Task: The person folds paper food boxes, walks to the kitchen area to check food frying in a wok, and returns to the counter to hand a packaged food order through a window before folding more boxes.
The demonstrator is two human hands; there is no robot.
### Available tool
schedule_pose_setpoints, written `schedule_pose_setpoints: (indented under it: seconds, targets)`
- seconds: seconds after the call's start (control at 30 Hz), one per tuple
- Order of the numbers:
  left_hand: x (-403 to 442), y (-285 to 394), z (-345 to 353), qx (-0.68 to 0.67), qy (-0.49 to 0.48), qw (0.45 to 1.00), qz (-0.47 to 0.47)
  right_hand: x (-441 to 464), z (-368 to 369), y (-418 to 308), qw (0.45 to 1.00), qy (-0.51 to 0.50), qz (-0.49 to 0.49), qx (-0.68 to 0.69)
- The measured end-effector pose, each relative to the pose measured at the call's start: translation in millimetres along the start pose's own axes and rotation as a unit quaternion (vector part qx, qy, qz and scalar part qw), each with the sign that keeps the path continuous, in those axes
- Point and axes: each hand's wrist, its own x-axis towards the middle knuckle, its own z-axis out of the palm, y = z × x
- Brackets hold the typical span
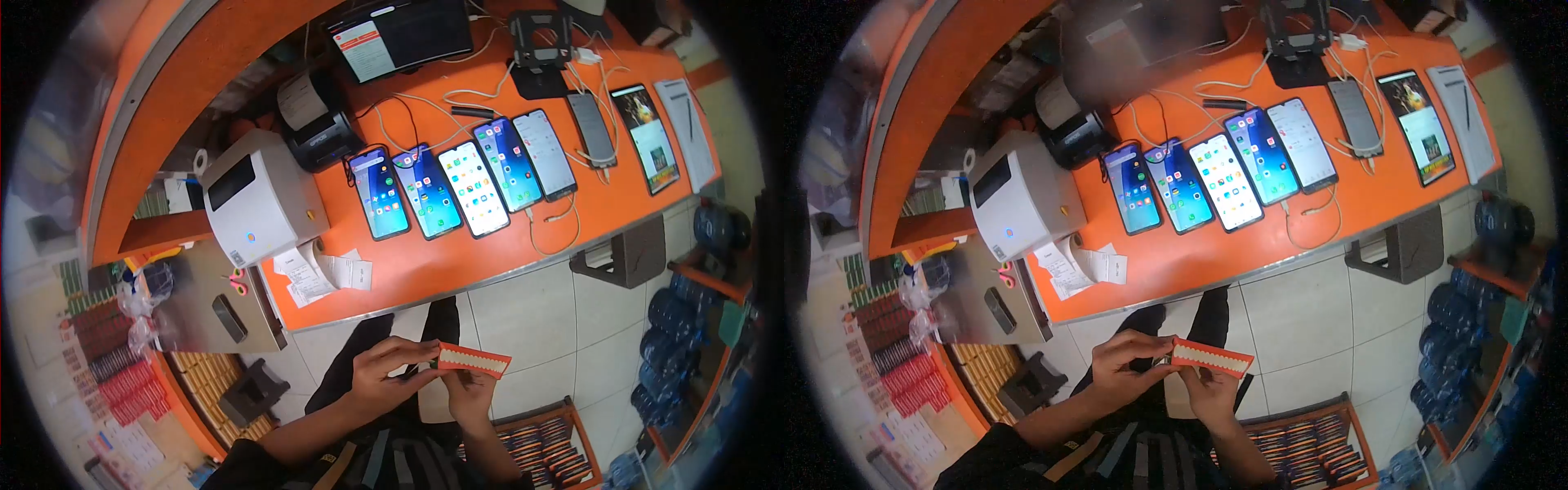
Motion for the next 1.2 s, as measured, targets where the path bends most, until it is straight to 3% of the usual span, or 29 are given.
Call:
schedule_pose_setpoints:
  seconds: [0.17, 0.23, 0.33, 0.53, 0.67, 0.73, 0.87, 0.93, 1.0, 1.03, 1.1, 1.13, 1.17, 1.2]
  targets:
    - [9, 15, 10, 0.036, 0.049, 0.998, -0.013, 20, -1, -25, 0.993, -0.043, -0.019, -0.104]
    - [8, 18, 13, 0.045, 0.057, 0.997, -0.015, 25, 5, -36, 0.957, -0.059, -0.126, -0.255]
    - [1, 18, 9, 0.016, 0.115, 0.993, -0.019, 26, 16, -30, 0.967, -0.069, -0.11, -0.221]
    - [-21, 18, -4, 0.09, 0.182, 0.979, -0.011, 14, 47, -16, 0.984, -0.063, -0.059, -0.153]
    - [-40, 15, -16, 0.101, 0.185, 0.977, 0.026, 3, 62, -6, 0.989, -0.071, -0.063, -0.116]
    - [-53, 20, -24, 0.102, 0.166, 0.981, -0.004, -6, 67, -3, 0.99, -0.054, -0.065, -0.112]
    - [-87, 13, -54, 0.058, 0.147, 0.987, 0.009, -43, 87, -21, 0.97, -0.118, -0.081, -0.197]
    - [-110, 14, -74, -0.16, 0.252, 0.951, -0.08, -81, 97, -41, 0.899, -0.125, -0.26, -0.329]
    - [-139, 11, -116, -0.228, 0.207, 0.947, -0.087, -103, 94, -40, 0.804, -0.042, -0.451, -0.385]
    - [-159, 11, -133, -0.232, 0.217, 0.943, -0.095, -103, 109, -38, 0.822, -0.053, -0.418, -0.384]
    - [-203, 13, -168, -0.349, 0.149, 0.92, -0.093, -112, 136, -17, 0.833, -0.071, -0.392, -0.384]
    - [-230, 4, -183, -0.349, 0.156, 0.92, -0.083, -118, 147, 5, 0.913, -0.217, -0.241, -0.249]
    - [-254, -6, -195, -0.355, 0.131, 0.921, -0.089, -128, 162, 27, 0.928, -0.352, -0.072, -0.102]
    - [-279, -15, -207, -0.363, 0.112, 0.92, -0.097, -141, 178, 49, 0.921, -0.366, -0.074, -0.109]
